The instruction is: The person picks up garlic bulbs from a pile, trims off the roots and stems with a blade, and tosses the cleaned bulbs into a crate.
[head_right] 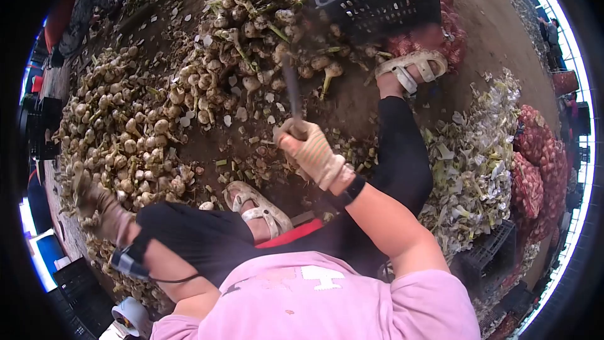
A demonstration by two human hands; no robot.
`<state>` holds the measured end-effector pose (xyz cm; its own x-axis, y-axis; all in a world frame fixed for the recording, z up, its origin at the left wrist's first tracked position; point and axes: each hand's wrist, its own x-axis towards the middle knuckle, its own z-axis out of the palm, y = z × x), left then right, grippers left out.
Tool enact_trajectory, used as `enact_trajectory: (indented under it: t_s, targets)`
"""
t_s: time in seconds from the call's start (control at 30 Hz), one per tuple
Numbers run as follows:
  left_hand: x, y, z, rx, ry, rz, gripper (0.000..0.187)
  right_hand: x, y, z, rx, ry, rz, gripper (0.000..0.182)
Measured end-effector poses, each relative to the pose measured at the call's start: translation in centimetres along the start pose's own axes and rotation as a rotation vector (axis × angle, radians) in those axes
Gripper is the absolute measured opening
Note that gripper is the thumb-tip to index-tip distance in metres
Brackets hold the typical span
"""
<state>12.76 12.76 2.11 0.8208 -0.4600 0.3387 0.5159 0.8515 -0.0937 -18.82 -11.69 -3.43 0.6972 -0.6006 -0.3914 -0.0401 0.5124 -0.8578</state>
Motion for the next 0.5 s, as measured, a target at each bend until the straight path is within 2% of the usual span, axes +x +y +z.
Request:
enact_trajectory:
  t_s: [0.03,0.1,0.13,0.17,0.2,0.23,0.27,0.3,0.33,0.37,0.4,0.47,0.5]
  targets:
    - [0.4,-1.0,0.5,0.002,0.004,-0.002,0.076,0.1,-0.5,0.1,0.07,0.033,-0.021,0.008]
    - [0.9,-3.1,0.3,0.205,0.351,0.225,0.07,1.0,-0.1,-0.2,0.209,0.046,-0.081,0.009]
    - [2.3,-2.8,-4.7,0.414,0.299,-0.023,0.053,1.3,-0.3,0.0,0.204,0.038,-0.074,0.009]
    - [1.2,-2.9,-10.2,0.348,0.274,-0.351,0.046,1.2,-0.8,0.3,0.22,0.042,-0.08,0.009]
    - [0.5,-6.2,-14.1,0.274,0.244,-0.679,0.04,1.2,-1.2,0.5,0.239,0.047,-0.087,0.009]
    - [0.9,-8.7,-20.3,0.86,0.424,-0.696,0.044,1.2,-1.4,0.4,0.181,0.067,-0.051,0.01]
    - [0.5,-16.6,-16.2,1.274,0.444,-0.8,0.05,0.9,-2.4,0.6,0.161,0.086,0.023,0.011]
    - [0.4,-20.0,-18.4,1.262,0.67,-0.827,0.052,0.9,-2.5,0.4,0.159,0.111,0.04,0.011]
    - [-0.1,-21.9,-22.4,1.364,0.634,-0.844,0.054,0.9,-2.5,0.2,0.157,0.139,0.06,0.011]
    - [-0.4,-23.9,-26.7,1.482,0.429,-0.879,0.055,0.9,-3.0,0.2,0.157,0.165,0.077,0.011]
    - [-0.8,-25.2,-29.5,1.686,0.226,-0.889,0.064,1.1,-3.3,0.2,0.16,0.176,0.085,0.011]
    - [-0.8,-28.7,-31.1,2.74,0.198,-0.886,0.073,1.4,-3.8,0.1,0.181,0.2,0.126,0.018]
    - [-0.6,-29.0,-30.2,2.645,0.247,-0.928,0.077,1.6,-4.0,0.1,0.161,0.2,0.158,0.016]
